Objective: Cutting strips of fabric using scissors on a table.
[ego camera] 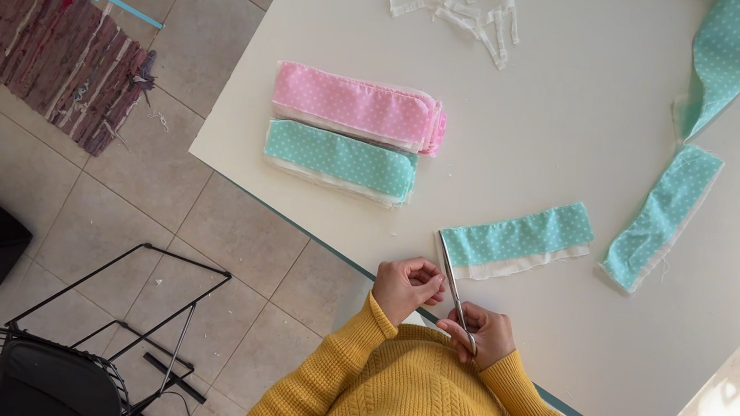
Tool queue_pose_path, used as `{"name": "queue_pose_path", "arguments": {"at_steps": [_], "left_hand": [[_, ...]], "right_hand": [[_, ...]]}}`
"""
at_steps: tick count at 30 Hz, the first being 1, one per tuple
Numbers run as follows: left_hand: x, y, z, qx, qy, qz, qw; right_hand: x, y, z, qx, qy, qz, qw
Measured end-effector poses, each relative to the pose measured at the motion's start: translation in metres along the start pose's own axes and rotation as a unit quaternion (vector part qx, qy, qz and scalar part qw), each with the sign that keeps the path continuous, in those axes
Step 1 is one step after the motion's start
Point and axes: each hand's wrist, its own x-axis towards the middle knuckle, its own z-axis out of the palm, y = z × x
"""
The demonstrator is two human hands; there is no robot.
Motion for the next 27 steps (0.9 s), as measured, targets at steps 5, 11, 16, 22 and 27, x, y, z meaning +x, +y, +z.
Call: {"name": "queue_pose_path", "arguments": {"at_steps": [5,11,16,22,27], "left_hand": [[-0.003,-0.001,-0.001,0.009,-0.004,0.009,1.0],[0.015,0.039,-0.004,0.008,-0.006,0.095,0.995],[0.051,0.104,0.011,0.053,0.02,0.232,0.971],[0.077,0.086,0.02,0.348,0.079,0.348,0.867],[0.055,0.064,0.035,0.534,0.067,0.258,0.802]], "right_hand": [[0.005,-0.006,0.0,0.016,-0.012,0.005,1.0],[0.007,-0.011,-0.003,0.01,-0.017,-0.004,1.0],[-0.013,-0.025,-0.022,-0.02,-0.053,-0.026,0.998],[-0.033,-0.025,-0.077,-0.155,-0.073,-0.056,0.984],[-0.025,-0.101,-0.101,-0.228,0.047,-0.096,0.968]]}}
